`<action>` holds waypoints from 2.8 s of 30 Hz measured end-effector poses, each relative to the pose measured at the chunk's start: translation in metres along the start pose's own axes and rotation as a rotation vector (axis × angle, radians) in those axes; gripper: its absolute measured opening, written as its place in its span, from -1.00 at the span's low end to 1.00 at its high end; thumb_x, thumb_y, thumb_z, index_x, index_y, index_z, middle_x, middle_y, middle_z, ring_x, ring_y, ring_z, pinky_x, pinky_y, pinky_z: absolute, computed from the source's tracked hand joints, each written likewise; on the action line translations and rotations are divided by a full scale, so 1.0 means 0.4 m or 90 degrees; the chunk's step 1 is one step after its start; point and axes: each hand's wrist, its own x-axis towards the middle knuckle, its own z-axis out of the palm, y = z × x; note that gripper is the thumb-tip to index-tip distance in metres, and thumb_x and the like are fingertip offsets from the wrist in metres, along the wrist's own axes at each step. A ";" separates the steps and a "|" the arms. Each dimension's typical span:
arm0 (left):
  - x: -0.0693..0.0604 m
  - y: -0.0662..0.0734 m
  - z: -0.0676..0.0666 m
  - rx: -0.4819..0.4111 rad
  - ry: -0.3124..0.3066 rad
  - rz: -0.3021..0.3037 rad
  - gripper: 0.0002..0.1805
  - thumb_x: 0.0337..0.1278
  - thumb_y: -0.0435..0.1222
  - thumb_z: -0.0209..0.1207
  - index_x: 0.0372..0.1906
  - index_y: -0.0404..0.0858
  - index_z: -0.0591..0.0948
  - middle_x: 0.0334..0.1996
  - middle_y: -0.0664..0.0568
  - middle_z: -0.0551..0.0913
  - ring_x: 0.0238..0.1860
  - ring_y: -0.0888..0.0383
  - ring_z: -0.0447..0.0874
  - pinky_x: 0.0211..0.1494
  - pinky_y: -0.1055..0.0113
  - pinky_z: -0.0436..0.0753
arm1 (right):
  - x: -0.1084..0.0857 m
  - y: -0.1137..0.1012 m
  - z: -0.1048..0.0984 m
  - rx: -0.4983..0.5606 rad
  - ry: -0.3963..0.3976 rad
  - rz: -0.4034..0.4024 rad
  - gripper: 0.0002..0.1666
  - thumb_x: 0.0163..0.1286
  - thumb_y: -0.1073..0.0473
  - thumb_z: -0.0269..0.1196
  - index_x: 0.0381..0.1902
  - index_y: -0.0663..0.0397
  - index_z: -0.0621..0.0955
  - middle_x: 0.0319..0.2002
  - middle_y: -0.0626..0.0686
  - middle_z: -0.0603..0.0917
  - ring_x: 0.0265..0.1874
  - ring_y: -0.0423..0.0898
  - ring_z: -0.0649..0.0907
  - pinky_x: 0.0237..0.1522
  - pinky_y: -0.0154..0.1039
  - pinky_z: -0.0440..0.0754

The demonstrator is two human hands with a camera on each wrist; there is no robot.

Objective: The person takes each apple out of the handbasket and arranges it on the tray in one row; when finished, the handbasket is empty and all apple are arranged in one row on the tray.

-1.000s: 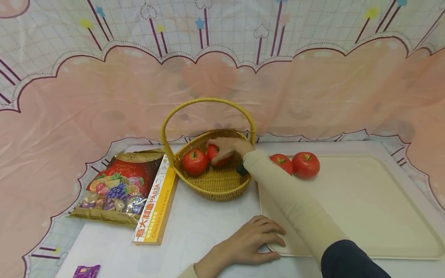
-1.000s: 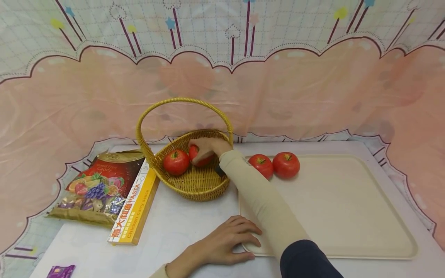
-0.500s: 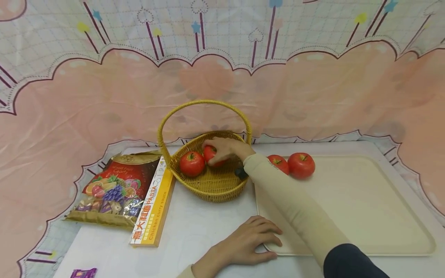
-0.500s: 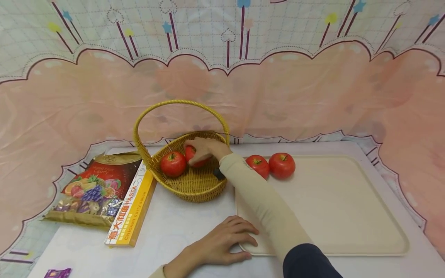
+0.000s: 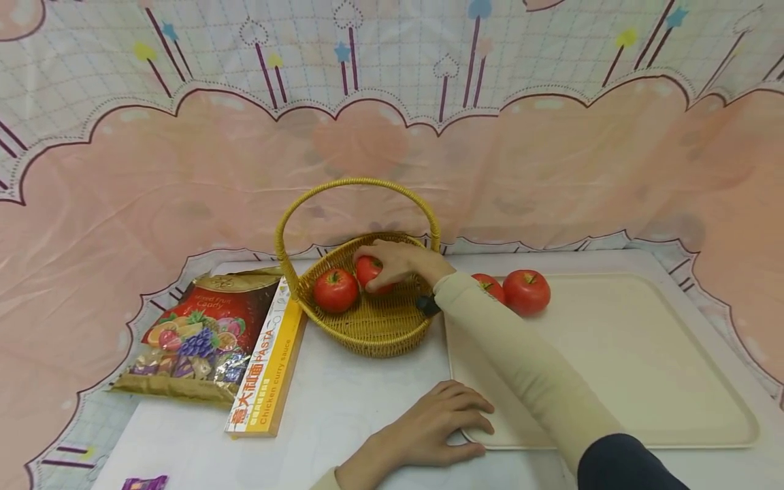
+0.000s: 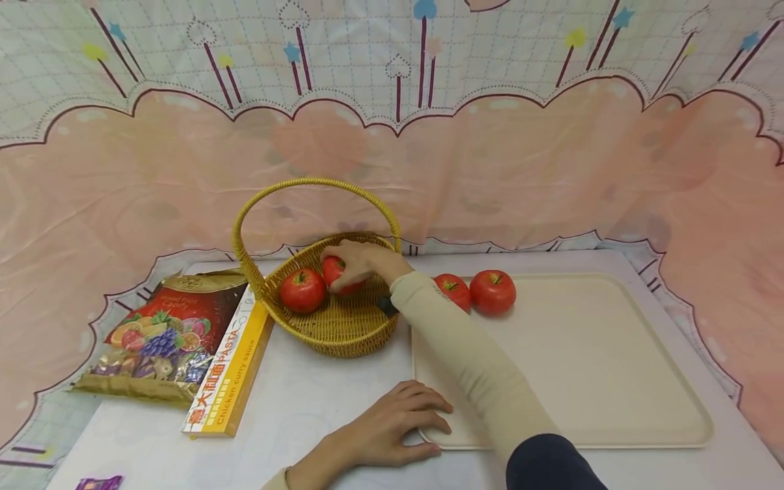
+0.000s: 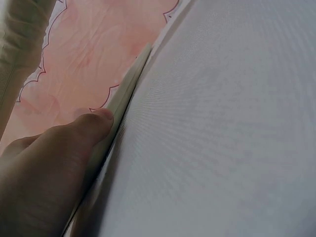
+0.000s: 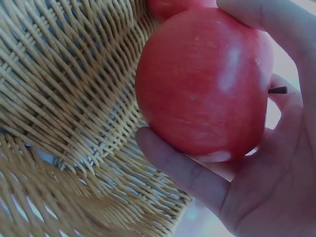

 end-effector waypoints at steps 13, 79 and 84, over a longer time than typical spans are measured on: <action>-0.002 -0.002 0.002 -0.013 0.000 -0.002 -0.74 0.23 0.05 0.10 -0.07 0.09 0.60 0.12 0.27 0.53 0.21 0.33 0.37 0.34 0.40 0.28 | -0.042 -0.009 -0.011 -0.030 0.033 -0.035 -0.20 0.10 -0.20 0.27 0.31 -0.28 0.32 0.09 -0.03 0.41 0.00 -0.11 0.50 0.09 -0.14 0.50; -0.001 -0.004 0.008 0.010 0.023 0.018 -0.75 0.20 0.04 0.13 -0.09 0.08 0.60 0.08 0.26 0.56 0.21 0.32 0.38 0.38 0.40 0.26 | -0.276 0.002 0.088 0.115 0.278 -0.066 -0.30 0.14 -0.28 0.26 0.25 -0.61 0.30 0.16 -0.22 0.38 -0.05 -0.11 0.56 -0.04 -0.03 0.59; -0.002 -0.002 0.006 0.010 0.016 0.011 -0.74 0.21 0.05 0.13 -0.08 0.08 0.60 0.09 0.27 0.55 0.22 0.32 0.38 0.38 0.39 0.25 | -0.289 0.006 0.101 0.122 0.307 -0.073 -0.28 0.13 -0.25 0.28 0.25 -0.65 0.28 0.18 -0.23 0.37 -0.07 -0.11 0.57 -0.07 -0.04 0.61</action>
